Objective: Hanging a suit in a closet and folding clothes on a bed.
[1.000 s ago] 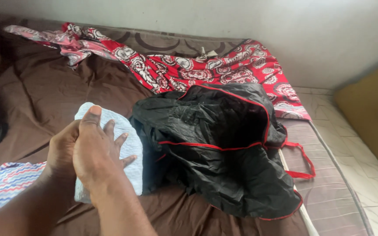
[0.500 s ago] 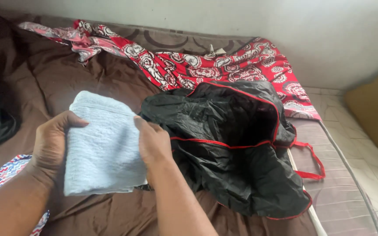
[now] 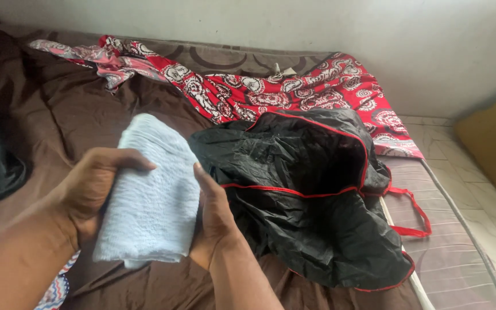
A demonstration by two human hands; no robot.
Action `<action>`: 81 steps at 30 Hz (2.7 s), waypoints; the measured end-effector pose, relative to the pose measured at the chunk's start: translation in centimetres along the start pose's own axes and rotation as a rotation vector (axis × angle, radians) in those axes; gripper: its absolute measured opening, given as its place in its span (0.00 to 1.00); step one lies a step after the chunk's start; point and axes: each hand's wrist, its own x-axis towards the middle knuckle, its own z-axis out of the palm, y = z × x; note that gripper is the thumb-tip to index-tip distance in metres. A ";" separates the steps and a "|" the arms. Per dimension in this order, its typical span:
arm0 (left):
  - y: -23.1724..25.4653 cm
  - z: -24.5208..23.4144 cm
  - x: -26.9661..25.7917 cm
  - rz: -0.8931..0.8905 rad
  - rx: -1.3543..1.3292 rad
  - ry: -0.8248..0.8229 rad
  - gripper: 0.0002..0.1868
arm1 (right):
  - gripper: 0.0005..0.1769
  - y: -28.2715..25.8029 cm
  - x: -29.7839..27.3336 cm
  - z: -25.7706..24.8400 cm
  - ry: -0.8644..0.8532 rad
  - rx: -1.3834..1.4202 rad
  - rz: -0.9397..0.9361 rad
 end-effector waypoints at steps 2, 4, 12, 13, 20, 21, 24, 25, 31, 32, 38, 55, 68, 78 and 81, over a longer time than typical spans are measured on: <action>0.6 0.8 0.1 -0.189 0.112 0.012 0.21 | 0.45 0.2 -0.8 0.5 0.118 -0.047 -0.016; 1.3 1.7 -0.4 -0.233 0.166 0.049 0.23 | 0.44 0.4 -0.8 0.0 0.128 -0.032 -0.001; 1.1 0.8 -0.7 -0.281 0.130 0.020 0.21 | 0.43 -0.2 -0.9 -1.4 0.076 -0.063 -0.049; 1.0 0.6 -0.8 -0.238 0.069 -0.020 0.21 | 0.44 -0.4 -0.9 -1.8 -0.027 0.057 -0.019; 0.4 0.9 -1.2 -0.143 -0.027 -0.028 0.19 | 0.50 -0.9 -1.7 -1.6 -0.190 0.208 0.004; 0.2 0.9 -1.1 -0.144 -0.028 -0.028 0.19 | 0.50 -0.8 -1.9 -1.4 -0.189 0.209 0.005; -0.2 1.1 -1.0 -0.154 -0.003 -0.025 0.19 | 0.49 -0.5 -2.3 -1.2 -0.186 0.194 -0.053; -0.1 1.2 -1.1 -0.183 0.034 -0.016 0.19 | 0.49 -0.4 -2.2 -1.4 -0.172 0.250 -0.013; -0.7 1.0 -0.5 -0.157 0.277 0.139 0.22 | 0.29 -0.1 -1.9 -2.1 -0.061 0.183 -0.063; -0.9 0.9 -0.2 -0.076 0.377 0.203 0.23 | 0.26 -0.2 -1.7 -2.3 -0.052 0.202 -0.047; -2.5 -0.2 1.0 0.124 0.563 0.382 0.47 | 0.26 -1.0 -1.5 -1.3 -0.064 0.174 0.021; -2.7 0.4 -1.7 -0.051 0.101 -0.099 0.24 | 0.52 0.7 -1.3 4.8 0.449 -0.233 0.039; -1.6 -2.0 -3.8 -0.155 -0.174 0.058 0.25 | 0.36 0.0 -0.9 3.1 0.544 -0.506 -0.207; -0.3 -0.5 -4.7 -0.033 -0.220 0.039 0.31 | 0.45 0.0 -2.5 4.4 0.475 -0.328 0.061; -0.5 -1.7 -3.8 -0.007 -0.246 -0.069 0.32 | 0.48 0.4 -2.2 3.7 0.332 -0.202 0.082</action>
